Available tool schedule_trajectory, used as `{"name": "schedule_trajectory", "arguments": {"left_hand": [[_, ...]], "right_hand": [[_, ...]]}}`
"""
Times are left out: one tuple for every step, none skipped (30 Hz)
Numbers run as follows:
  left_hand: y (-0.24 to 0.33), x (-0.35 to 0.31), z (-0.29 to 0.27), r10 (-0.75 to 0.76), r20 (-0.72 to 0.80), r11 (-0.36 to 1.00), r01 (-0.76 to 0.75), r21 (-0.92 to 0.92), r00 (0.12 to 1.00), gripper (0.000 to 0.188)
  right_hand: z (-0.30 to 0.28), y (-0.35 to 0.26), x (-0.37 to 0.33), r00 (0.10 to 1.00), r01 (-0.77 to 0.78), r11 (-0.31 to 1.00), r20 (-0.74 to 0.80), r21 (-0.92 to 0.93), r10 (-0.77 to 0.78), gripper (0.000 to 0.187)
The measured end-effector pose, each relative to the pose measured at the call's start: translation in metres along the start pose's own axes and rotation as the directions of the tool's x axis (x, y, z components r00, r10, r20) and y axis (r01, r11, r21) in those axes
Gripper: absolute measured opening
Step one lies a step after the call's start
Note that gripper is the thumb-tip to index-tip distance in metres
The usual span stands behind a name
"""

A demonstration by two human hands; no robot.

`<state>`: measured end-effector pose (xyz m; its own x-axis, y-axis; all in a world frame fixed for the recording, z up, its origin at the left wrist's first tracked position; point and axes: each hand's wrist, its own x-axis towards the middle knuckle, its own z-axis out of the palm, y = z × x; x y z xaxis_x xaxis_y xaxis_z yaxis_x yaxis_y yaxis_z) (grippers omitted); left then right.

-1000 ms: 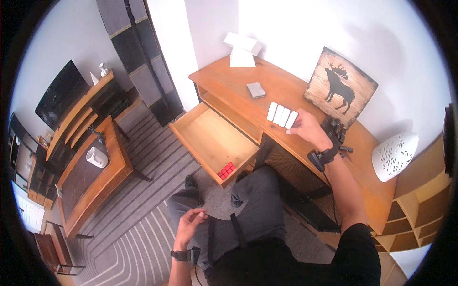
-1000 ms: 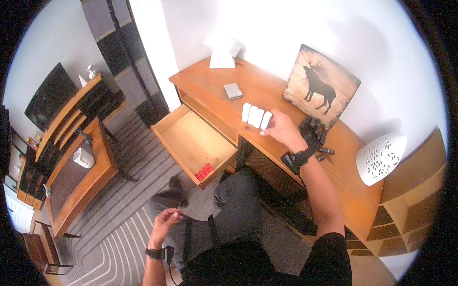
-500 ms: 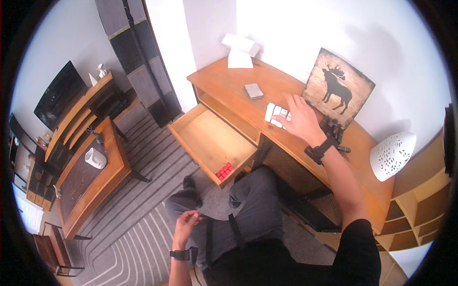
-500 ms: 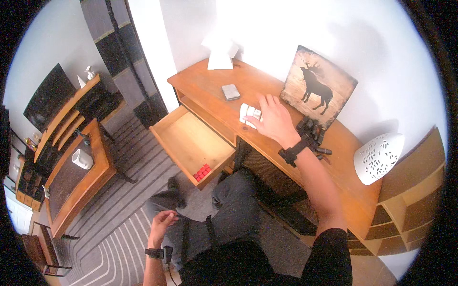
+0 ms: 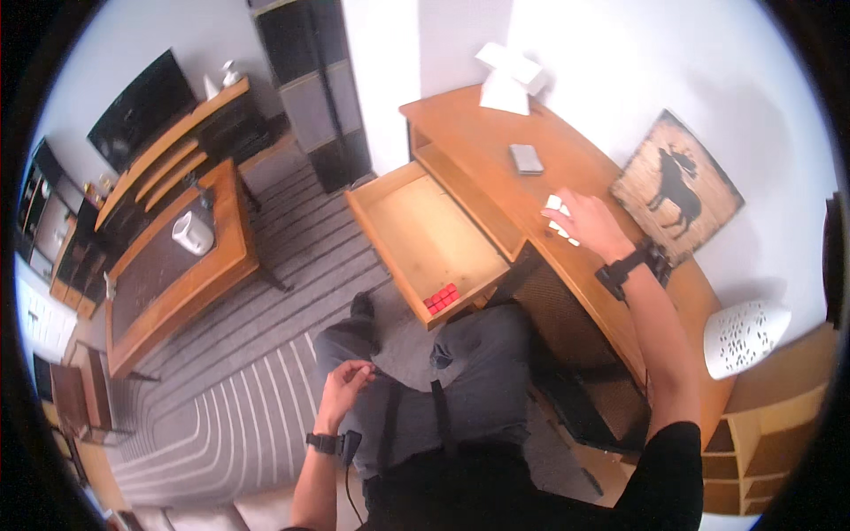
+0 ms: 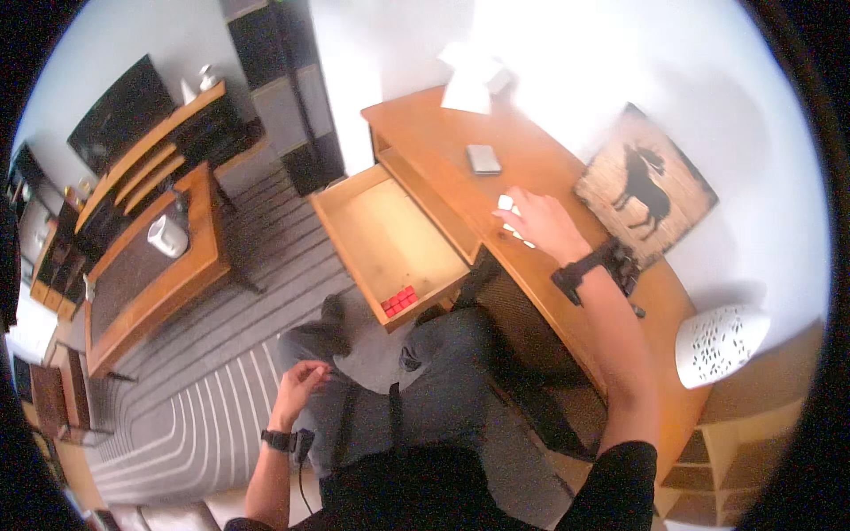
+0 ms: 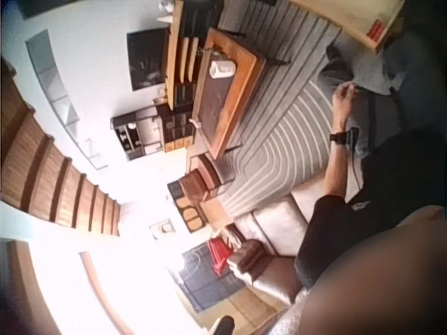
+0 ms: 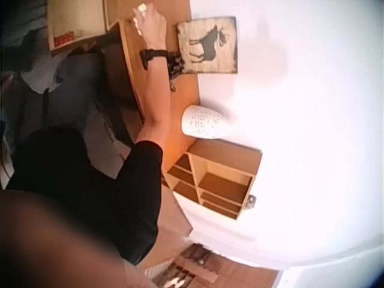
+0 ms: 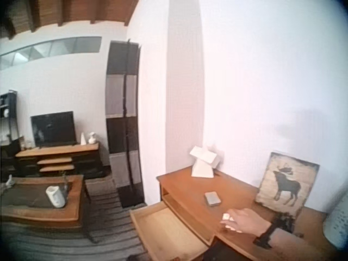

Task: Assembling small electronic connectors and plastic components by hand while seated.

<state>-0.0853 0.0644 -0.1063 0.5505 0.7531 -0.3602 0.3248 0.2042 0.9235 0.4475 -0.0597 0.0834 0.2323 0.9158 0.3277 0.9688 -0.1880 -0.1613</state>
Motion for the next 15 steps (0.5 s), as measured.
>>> {"name": "schedule_trajectory", "arguments": {"left_hand": [[0.0,0.002,-0.002,-0.015,-0.021,1.0,0.015,-0.012,1.0,0.026],[0.003,0.005,-0.002,0.001,-0.015,0.999,-0.001,0.051,1.0,0.025],[0.006,0.008,-0.003,0.019,-0.003,0.993,-0.019,0.116,1.0,0.025],[0.008,0.01,0.0,0.046,-0.038,0.997,-0.043,0.07,0.998,0.023],[0.016,0.012,0.002,0.034,-0.049,0.997,-0.031,0.068,0.998,0.023],[0.025,0.014,0.004,0.014,-0.068,0.992,-0.005,0.128,0.998,0.022],[0.028,0.016,0.004,-0.005,-0.086,0.982,0.022,0.19,0.996,0.021],[0.021,0.019,0.001,-0.02,-0.097,0.981,0.038,0.189,0.995,0.021],[0.009,0.026,0.0,0.059,-0.124,0.979,-0.032,0.203,0.991,0.021],[-0.003,0.031,-0.003,0.131,-0.16,0.97,-0.094,0.224,0.978,0.02],[-0.012,0.035,-0.006,0.117,-0.164,0.972,-0.079,0.223,0.979,0.02],[-0.017,0.041,-0.008,0.128,-0.138,0.962,-0.089,0.258,0.982,0.02],[-0.023,0.048,-0.008,0.139,-0.111,0.951,-0.102,0.29,0.984,0.019],[-0.031,0.055,-0.009,0.133,-0.11,0.952,-0.096,0.29,0.985,0.019],[-0.041,0.057,-0.011,0.135,-0.071,0.954,-0.11,0.278,0.988,0.019]], "right_hand": [[-0.002,0.001,0.001,1.0,-0.023,0.999,0.021,0.038,0.023,0.036],[-0.003,0.001,0.002,0.999,-0.003,0.999,0.036,0.048,0.002,0.036],[-0.006,0.001,0.003,0.995,-0.069,0.991,0.074,0.111,0.061,0.034],[-0.008,-0.001,0.006,0.986,-0.138,0.976,0.116,0.171,0.119,0.033],[-0.011,-0.01,0.011,0.986,-0.131,0.975,0.128,0.178,0.109,0.033],[-0.015,-0.023,0.018,0.985,-0.137,0.974,0.13,0.18,0.114,0.033],[-0.02,-0.037,0.025,0.984,-0.144,0.973,0.133,0.182,0.121,0.033],[-0.026,-0.059,0.037,0.989,-0.115,0.945,0.128,0.305,0.079,0.033],[-0.024,-0.078,0.05,0.988,-0.114,0.943,0.138,0.312,0.074,0.033],[-0.014,-0.096,0.068,0.997,-0.041,0.906,0.08,0.422,0.007,0.033],[-0.004,-0.111,0.083,0.999,0.027,0.858,0.017,0.512,-0.042,0.032],[0.011,-0.122,0.099,0.999,0.021,0.856,0.025,0.517,-0.039,0.032],[0.031,-0.128,0.116,0.997,0.047,0.84,0.023,0.541,-0.071,0.033],[0.051,-0.132,0.131,0.994,0.075,0.822,0.019,0.565,-0.103,0.033],[0.071,-0.137,0.145,0.994,0.073,0.816,0.025,0.573,-0.107,0.033]]}}
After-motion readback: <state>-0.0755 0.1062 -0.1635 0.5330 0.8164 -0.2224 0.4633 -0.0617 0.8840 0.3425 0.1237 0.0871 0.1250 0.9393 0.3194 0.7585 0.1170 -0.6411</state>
